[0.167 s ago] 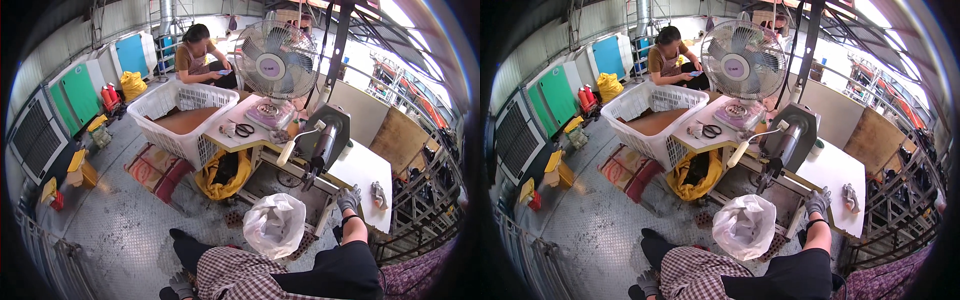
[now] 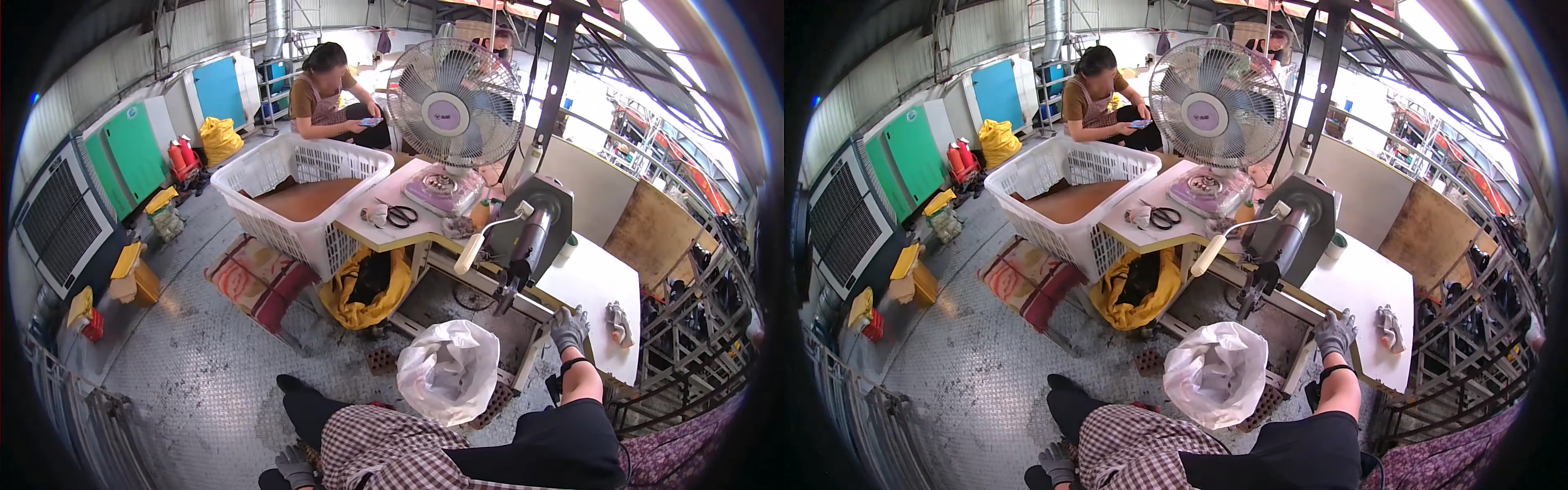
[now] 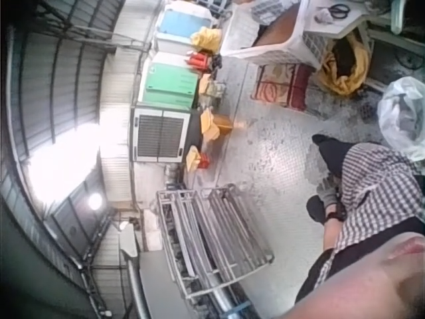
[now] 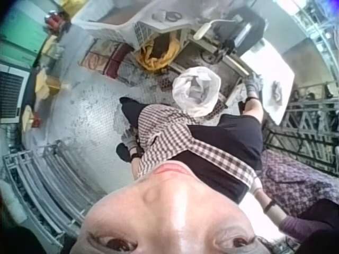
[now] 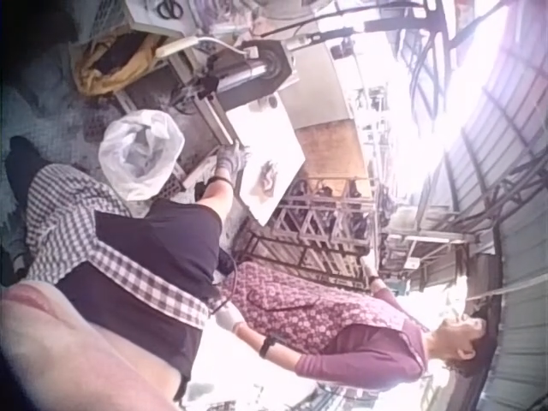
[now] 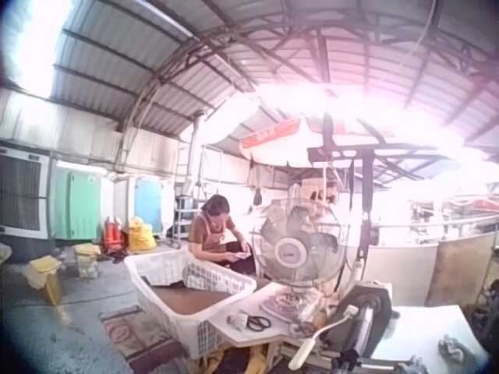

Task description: Operating a sandal molding machine by placing blue insoles into molds and adding the upper straps.

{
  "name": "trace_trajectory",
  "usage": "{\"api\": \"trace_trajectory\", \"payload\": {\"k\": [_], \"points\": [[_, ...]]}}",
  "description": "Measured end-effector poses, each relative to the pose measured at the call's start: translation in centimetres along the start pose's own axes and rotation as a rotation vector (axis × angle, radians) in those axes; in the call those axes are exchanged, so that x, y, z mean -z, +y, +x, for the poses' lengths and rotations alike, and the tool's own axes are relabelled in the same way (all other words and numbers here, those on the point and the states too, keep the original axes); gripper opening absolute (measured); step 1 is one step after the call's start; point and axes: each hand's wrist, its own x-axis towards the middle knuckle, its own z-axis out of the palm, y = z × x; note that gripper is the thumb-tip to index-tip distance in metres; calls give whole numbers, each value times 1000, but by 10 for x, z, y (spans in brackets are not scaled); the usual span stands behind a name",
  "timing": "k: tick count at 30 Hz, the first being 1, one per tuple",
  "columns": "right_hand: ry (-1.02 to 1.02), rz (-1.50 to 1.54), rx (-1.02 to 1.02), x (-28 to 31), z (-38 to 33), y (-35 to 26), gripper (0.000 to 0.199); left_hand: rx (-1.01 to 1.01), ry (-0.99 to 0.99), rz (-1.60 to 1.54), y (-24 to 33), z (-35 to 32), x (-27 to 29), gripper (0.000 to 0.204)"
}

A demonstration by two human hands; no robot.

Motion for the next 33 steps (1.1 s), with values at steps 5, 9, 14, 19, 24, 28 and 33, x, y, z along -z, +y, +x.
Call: {"api": "trace_trajectory", "payload": {"k": [5, 9, 14, 19, 24, 28, 33], "points": [[19, -12, 80, -9, 5, -5, 62, -61, 49, 5, 4, -11, 1, 68], [-46, -56, 92, 3, 2, -13, 72, -63, 51, -3, 5, -14, -1, 66], [-70, -102, 88, -7, 12, -10, 72, -116, 123, -22, 1, -29, -15, 65], [-167, -169, 87, 9, 11, -13, 70, -103, 121, -53, 1, -46, -26, 64], [-184, -33, 118, 36, -1, -24, 60, -155, 109, -26, 0, -34, -13, 64], [-200, -49, 126, 34, 4, -23, 61, -112, -22, 70, 4, -24, 1, 64], [-322, -54, 61, 45, 12, -21, 61, -110, 81, -17, -9, -11, -12, 63]]}}
